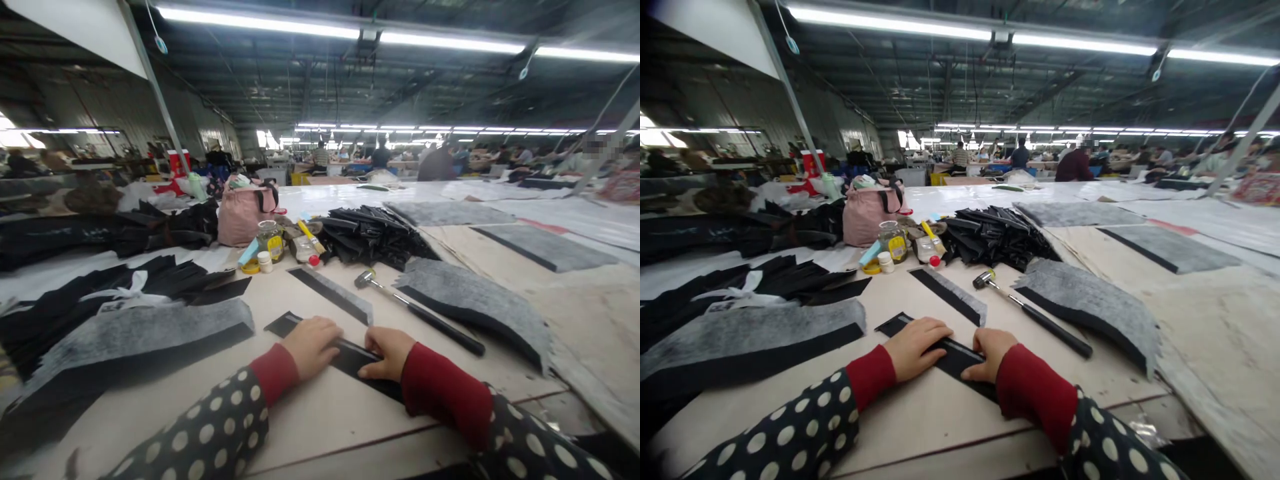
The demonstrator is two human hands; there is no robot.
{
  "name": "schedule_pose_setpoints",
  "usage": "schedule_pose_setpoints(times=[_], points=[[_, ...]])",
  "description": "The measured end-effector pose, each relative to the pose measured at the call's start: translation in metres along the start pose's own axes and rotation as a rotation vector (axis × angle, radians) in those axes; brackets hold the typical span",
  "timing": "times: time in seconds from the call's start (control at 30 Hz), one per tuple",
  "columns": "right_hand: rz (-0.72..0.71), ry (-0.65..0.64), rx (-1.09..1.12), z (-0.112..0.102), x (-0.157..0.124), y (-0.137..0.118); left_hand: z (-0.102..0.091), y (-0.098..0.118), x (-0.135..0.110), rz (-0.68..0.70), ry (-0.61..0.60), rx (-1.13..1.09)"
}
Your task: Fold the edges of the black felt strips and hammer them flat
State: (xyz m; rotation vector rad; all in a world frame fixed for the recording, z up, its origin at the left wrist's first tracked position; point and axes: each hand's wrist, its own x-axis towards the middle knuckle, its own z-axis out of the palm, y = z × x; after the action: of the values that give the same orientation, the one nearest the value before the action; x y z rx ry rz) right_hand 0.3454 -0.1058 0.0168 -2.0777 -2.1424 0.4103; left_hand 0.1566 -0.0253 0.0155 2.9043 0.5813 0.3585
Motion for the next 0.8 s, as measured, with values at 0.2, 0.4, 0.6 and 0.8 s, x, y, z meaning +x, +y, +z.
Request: schedule_pose_setpoints(times=[0.2,0.4,0.6,0.8], points=[[0.024,0.004,0.062,-0.003,0.001,-0.004,0.000,-0.003,0.002,0.030,-0.022,-0.066],[-0.286,0.131,0.233,-0.017,-0.013,-0.004,-0.004,-0.005,0.000,-0.009,0.021,-0.074],[-0.520,0.468,0.233,-0.071,0.005,0.007,-0.025,0.008,-0.006,0.043,0.504,-0.012],[-0.248,0.791,0.282,-0.152,0.079,0.026,-0.003,0.009,-0.005,0.124,0.302,-0.109]])
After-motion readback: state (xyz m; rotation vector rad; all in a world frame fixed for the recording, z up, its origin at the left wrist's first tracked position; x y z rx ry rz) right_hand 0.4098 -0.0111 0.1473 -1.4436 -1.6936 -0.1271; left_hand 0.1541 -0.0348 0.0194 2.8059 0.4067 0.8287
